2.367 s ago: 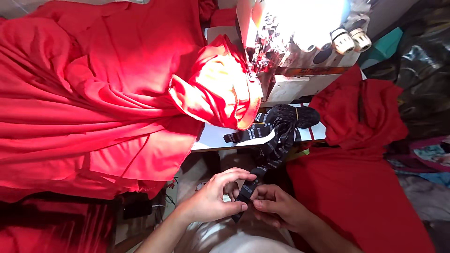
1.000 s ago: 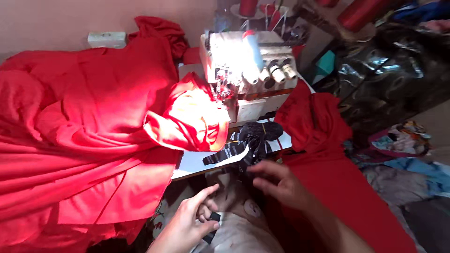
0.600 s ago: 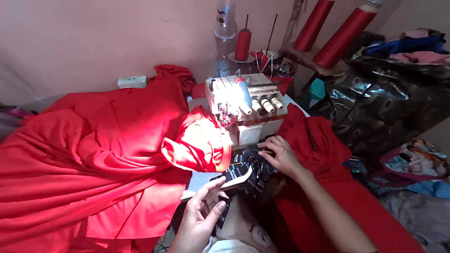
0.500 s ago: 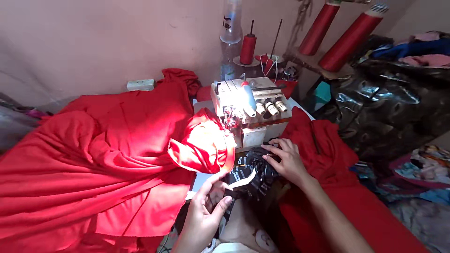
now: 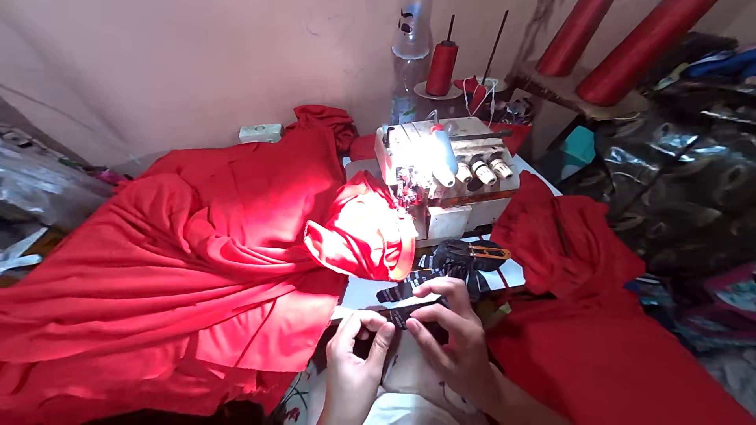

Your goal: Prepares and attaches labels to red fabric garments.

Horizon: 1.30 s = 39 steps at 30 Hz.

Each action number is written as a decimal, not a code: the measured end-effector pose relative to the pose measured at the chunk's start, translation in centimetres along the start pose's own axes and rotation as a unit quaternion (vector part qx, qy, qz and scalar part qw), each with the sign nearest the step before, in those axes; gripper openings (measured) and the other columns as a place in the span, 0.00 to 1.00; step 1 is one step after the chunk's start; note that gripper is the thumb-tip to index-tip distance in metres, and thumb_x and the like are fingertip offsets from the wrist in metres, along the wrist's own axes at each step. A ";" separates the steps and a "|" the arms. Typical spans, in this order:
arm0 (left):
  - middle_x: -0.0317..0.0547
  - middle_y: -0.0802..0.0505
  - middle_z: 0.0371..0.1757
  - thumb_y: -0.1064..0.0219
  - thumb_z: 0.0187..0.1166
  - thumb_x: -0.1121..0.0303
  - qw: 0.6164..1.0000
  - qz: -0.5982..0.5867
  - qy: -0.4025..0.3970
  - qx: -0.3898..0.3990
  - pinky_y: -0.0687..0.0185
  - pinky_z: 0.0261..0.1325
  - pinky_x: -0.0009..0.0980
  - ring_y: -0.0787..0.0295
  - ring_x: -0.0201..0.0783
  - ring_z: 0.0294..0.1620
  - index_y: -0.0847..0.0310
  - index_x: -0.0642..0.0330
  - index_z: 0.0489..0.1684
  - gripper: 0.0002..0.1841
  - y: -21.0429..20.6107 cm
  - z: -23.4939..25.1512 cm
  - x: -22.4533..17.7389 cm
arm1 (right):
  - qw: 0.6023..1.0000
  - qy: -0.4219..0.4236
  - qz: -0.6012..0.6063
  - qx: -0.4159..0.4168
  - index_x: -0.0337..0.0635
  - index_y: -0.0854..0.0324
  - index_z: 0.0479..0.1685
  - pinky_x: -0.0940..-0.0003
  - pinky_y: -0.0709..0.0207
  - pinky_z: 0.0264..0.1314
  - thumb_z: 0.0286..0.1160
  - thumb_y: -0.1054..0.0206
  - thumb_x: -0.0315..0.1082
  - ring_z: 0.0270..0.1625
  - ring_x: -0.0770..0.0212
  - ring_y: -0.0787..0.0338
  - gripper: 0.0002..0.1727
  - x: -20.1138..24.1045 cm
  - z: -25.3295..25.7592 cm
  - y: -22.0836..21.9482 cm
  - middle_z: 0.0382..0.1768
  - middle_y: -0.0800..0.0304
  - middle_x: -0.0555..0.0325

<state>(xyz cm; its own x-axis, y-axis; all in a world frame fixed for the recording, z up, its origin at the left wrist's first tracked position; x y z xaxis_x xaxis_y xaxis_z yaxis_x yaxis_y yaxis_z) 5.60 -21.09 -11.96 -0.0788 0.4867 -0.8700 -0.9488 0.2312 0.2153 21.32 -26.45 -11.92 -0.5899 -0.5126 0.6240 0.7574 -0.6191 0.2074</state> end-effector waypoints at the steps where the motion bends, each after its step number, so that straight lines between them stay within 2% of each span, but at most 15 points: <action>1: 0.33 0.06 0.39 0.29 0.76 0.64 0.999 -0.025 0.031 0.020 0.16 0.50 0.12 0.12 0.14 0.42 0.11 0.65 0.39 0.11 0.0 -0.2 -0.1 | 1.000 0.007 -0.007 0.000 0.52 0.15 0.31 0.74 0.34 0.79 0.78 0.31 0.43 0.72 0.67 0.23 0.09 0.3 -0.2 -0.2 0.54 0.13 0.65; 3: 0.34 0.04 0.43 0.31 0.76 0.68 0.991 -0.079 0.095 0.044 0.14 0.51 0.15 0.10 0.16 0.43 0.11 0.69 0.45 0.11 -0.1 -0.3 -0.1 | 1.000 0.006 -0.010 0.011 0.52 0.16 0.30 0.74 0.36 0.80 0.78 0.31 0.42 0.73 0.68 0.24 0.09 0.7 -0.5 -0.5 0.54 0.14 0.65; 6: 0.31 0.04 0.38 0.32 0.75 0.77 0.967 -0.167 0.184 0.056 0.12 0.48 0.19 0.08 0.19 0.39 0.09 0.63 0.41 0.06 -0.1 -0.2 0.1 | 1.000 -0.005 -0.010 0.015 0.52 0.15 0.30 0.74 0.36 0.79 0.78 0.31 0.43 0.72 0.67 0.24 0.10 0.8 -0.9 -0.7 0.53 0.13 0.66; 10: 0.31 0.03 0.36 0.31 0.72 0.80 0.939 -0.237 0.243 0.062 0.13 0.42 0.18 0.08 0.20 0.35 0.09 0.60 0.41 0.08 -0.2 -0.2 0.0 | 1.000 -0.009 -0.017 0.022 0.53 0.14 0.32 0.73 0.35 0.79 0.79 0.32 0.44 0.71 0.67 0.24 0.09 0.4 -1.3 -0.4 0.53 0.13 0.66; 12: 0.33 0.03 0.35 0.31 0.68 0.82 0.934 -0.253 0.249 0.035 0.13 0.38 0.18 0.08 0.21 0.34 0.12 0.61 0.44 0.10 -0.4 -0.2 -0.2 | 1.000 -0.009 -0.006 0.027 0.52 0.14 0.40 0.73 0.32 0.77 0.79 0.32 0.43 0.70 0.67 0.22 0.07 0.3 -1.3 -0.1 0.55 0.14 0.63; 14: 0.33 0.04 0.38 0.31 0.66 0.83 0.929 -0.260 0.264 0.013 0.11 0.42 0.20 0.07 0.23 0.37 0.19 0.63 0.53 0.16 -0.4 -0.1 -0.2 | 0.999 0.021 -0.018 0.038 0.53 0.16 0.56 0.74 0.29 0.76 0.84 0.39 0.44 0.71 0.68 0.22 0.12 0.1 -1.4 0.3 0.60 0.19 0.62; 17: 0.34 0.03 0.35 0.32 0.65 0.85 0.919 -0.269 0.289 0.015 0.11 0.41 0.20 0.06 0.24 0.36 0.25 0.63 0.58 0.21 -0.3 0.1 -0.2 | 0.985 0.115 -0.121 0.038 0.63 0.20 0.63 0.71 0.37 0.79 0.85 0.43 0.42 0.74 0.66 0.28 0.14 0.0 -1.2 0.5 0.65 0.26 0.63; 19: 0.34 0.03 0.33 0.33 0.66 0.85 0.914 -0.277 0.295 0.034 0.11 0.43 0.21 0.06 0.24 0.36 0.26 0.62 0.56 0.19 -0.3 0.0 -0.1 | 0.976 0.146 -0.158 0.041 0.65 0.18 0.57 0.67 0.42 0.81 0.84 0.38 0.45 0.75 0.63 0.30 0.10 -0.1 -0.9 0.6 0.63 0.25 0.65; 21: 0.34 0.04 0.34 0.36 0.70 0.82 0.913 -0.288 0.285 0.048 0.12 0.44 0.22 0.06 0.25 0.37 0.23 0.61 0.52 0.14 -0.3 -0.1 0.1 | 0.980 0.129 -0.141 0.050 0.62 0.14 0.47 0.67 0.43 0.81 0.84 0.34 0.45 0.71 0.64 0.28 0.05 -0.1 -0.7 0.8 0.54 0.20 0.68; 24: 0.30 0.05 0.49 0.36 0.80 0.61 0.946 -0.254 0.177 0.098 0.15 0.52 0.22 0.10 0.24 0.50 0.16 0.53 0.53 0.11 0.1 -0.2 0.9 | 0.997 0.017 -0.041 0.069 0.55 0.12 0.37 0.72 0.39 0.74 0.78 0.32 0.42 0.61 0.68 0.22 0.06 -0.1 -0.4 0.7 0.40 0.15 0.68; 26: 0.26 0.06 0.52 0.32 0.78 0.53 0.970 -0.188 0.105 0.111 0.18 0.56 0.20 0.12 0.20 0.55 0.12 0.51 0.52 0.15 0.4 -0.1 1.0 | 0.992 -0.078 0.044 0.092 0.50 0.13 0.34 0.77 0.35 0.70 0.75 0.32 0.41 0.59 0.71 0.20 0.07 -0.3 -0.5 0.4 0.37 0.12 0.67; 29: 0.28 0.04 0.40 0.29 0.74 0.66 0.975 -0.176 0.113 0.079 0.14 0.52 0.19 0.10 0.19 0.44 0.08 0.57 0.39 0.06 0.1 -0.1 0.5 | 0.975 -0.149 0.116 0.114 0.47 0.15 0.31 0.79 0.33 0.66 0.73 0.31 0.40 0.57 0.73 0.19 0.09 -0.3 -0.8 -0.1 0.36 0.12 0.67; 31: 0.30 0.04 0.38 0.29 0.74 0.71 0.972 -0.182 0.136 0.054 0.12 0.52 0.20 0.09 0.20 0.42 0.07 0.57 0.34 0.04 0.0 -0.1 0.3 | 0.970 -0.158 0.138 0.122 0.46 0.16 0.32 0.79 0.32 0.67 0.75 0.33 0.41 0.58 0.74 0.19 0.10 -0.3 -0.9 -0.1 0.37 0.12 0.68; 35: 0.30 0.04 0.37 0.29 0.73 0.72 0.968 -0.194 0.155 0.043 0.13 0.49 0.20 0.09 0.20 0.41 0.07 0.56 0.33 0.04 0.1 -0.3 0.3 | 0.968 -0.171 0.141 0.120 0.49 0.12 0.34 0.78 0.32 0.68 0.79 0.36 0.46 0.58 0.75 0.18 0.13 -0.6 -0.9 0.7 0.38 0.10 0.70; 39: 0.31 0.04 0.38 0.26 0.69 0.72 0.965 -0.204 0.156 0.055 0.13 0.49 0.18 0.09 0.21 0.42 0.06 0.56 0.32 0.03 -0.2 -0.4 0.2 | 0.974 -0.157 0.118 0.114 0.49 0.15 0.31 0.80 0.32 0.65 0.73 0.31 0.43 0.56 0.74 0.19 0.10 -0.3 -1.0 0.5 0.35 0.13 0.69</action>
<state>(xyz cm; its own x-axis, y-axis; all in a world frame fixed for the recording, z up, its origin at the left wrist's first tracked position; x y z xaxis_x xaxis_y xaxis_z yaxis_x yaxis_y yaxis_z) 5.66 -21.41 -12.40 0.1891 0.0632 -0.9799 -0.8836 0.4463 -0.1417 21.64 -27.20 -12.77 -0.3046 -0.3940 0.8672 0.9250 -0.3394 0.1707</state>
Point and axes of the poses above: each hand's wrist, its own z-axis towards the middle knuckle, its own y-axis out of the back of the hand, x = y × z, the point moved 3 cm from there along z, towards the middle knuckle
